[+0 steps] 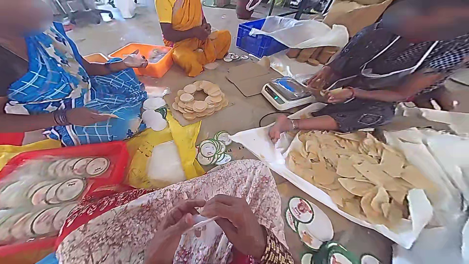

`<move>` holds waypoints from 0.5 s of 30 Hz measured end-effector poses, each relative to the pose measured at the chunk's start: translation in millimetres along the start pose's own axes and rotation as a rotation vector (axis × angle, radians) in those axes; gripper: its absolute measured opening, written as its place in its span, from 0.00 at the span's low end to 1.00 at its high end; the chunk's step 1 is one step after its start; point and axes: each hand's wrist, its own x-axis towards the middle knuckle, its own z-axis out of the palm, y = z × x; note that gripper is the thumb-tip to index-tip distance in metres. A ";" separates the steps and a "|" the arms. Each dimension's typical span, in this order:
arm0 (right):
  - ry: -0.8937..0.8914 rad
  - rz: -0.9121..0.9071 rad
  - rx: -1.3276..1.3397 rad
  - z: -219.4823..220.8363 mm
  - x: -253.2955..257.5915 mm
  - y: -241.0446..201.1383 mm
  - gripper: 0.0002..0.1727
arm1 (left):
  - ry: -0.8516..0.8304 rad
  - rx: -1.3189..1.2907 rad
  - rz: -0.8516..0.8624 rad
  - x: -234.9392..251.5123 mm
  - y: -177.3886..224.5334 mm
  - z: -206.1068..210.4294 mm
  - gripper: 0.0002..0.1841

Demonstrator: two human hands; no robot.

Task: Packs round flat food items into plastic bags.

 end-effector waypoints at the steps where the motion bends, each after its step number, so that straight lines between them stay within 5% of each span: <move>1: 0.015 -0.001 0.012 -0.4 -1.9 -0.3 0.10 | -0.047 -0.081 0.004 1.4 1.4 2.3 0.22; 3: 0.067 0.037 0.053 -2.0 -4.8 -1.2 0.09 | -0.049 -0.118 0.045 4.1 5.7 7.8 0.20; 7: 0.197 0.235 0.119 -1.7 -3.5 -5.9 0.26 | 0.210 0.087 0.226 8.0 13.5 22.3 0.24; 12: 0.255 0.295 0.221 2.1 -10.5 3.8 0.05 | 0.355 0.154 0.352 9.7 20.6 25.4 0.26; 15: 0.160 0.295 0.192 -0.6 -12.3 5.4 0.09 | 0.372 0.136 0.374 10.8 21.6 26.3 0.23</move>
